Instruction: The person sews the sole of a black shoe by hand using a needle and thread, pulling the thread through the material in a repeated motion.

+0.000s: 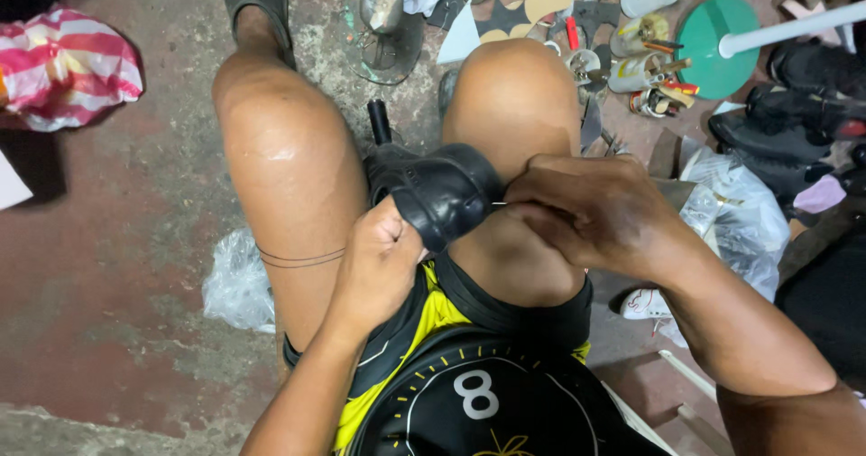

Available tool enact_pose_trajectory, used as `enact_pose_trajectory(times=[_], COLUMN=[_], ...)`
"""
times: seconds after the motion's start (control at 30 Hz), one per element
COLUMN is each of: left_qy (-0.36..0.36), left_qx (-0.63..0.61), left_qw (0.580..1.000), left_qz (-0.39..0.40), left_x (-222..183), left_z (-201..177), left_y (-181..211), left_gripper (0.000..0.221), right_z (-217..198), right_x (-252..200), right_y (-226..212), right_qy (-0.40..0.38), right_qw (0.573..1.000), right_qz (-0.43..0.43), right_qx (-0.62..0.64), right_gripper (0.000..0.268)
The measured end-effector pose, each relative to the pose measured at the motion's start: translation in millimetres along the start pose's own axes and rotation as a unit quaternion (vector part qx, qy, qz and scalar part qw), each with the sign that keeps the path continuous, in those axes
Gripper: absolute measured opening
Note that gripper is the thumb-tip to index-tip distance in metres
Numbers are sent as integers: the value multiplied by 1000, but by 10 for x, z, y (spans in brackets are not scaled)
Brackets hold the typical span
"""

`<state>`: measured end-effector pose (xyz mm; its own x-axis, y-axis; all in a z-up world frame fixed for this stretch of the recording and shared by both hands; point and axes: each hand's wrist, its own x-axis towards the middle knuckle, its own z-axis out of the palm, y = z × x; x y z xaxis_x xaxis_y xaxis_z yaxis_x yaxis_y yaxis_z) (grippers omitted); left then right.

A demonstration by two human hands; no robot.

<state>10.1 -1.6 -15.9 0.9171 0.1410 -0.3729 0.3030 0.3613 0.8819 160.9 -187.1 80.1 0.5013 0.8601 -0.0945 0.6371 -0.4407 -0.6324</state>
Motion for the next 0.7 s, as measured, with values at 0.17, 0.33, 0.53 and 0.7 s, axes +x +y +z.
enact_pose_trajectory(times=[0.17, 0.33, 0.53, 0.7], left_qy=[-34, -50, -55, -25], left_qx=[-77, -169, -46, 102], left_qw=[996, 984, 997, 994], left_qz=[-26, -37, -37, -26], left_x=[69, 80, 95, -1], left_z=[-89, -91, -130, -144], left_y=[-75, -77, 41, 201], left_gripper=[24, 23, 19, 19], right_z=[-20, 21, 94, 106], right_x=[50, 36, 66, -65], right_y=[-4, 34, -24, -208], right_qy=[1, -4, 5, 5], right_qw=[998, 997, 996, 979], right_qz=[-63, -68, -80, -81], right_qx=[-21, -27, -49, -187], right_gripper=[9, 10, 15, 38])
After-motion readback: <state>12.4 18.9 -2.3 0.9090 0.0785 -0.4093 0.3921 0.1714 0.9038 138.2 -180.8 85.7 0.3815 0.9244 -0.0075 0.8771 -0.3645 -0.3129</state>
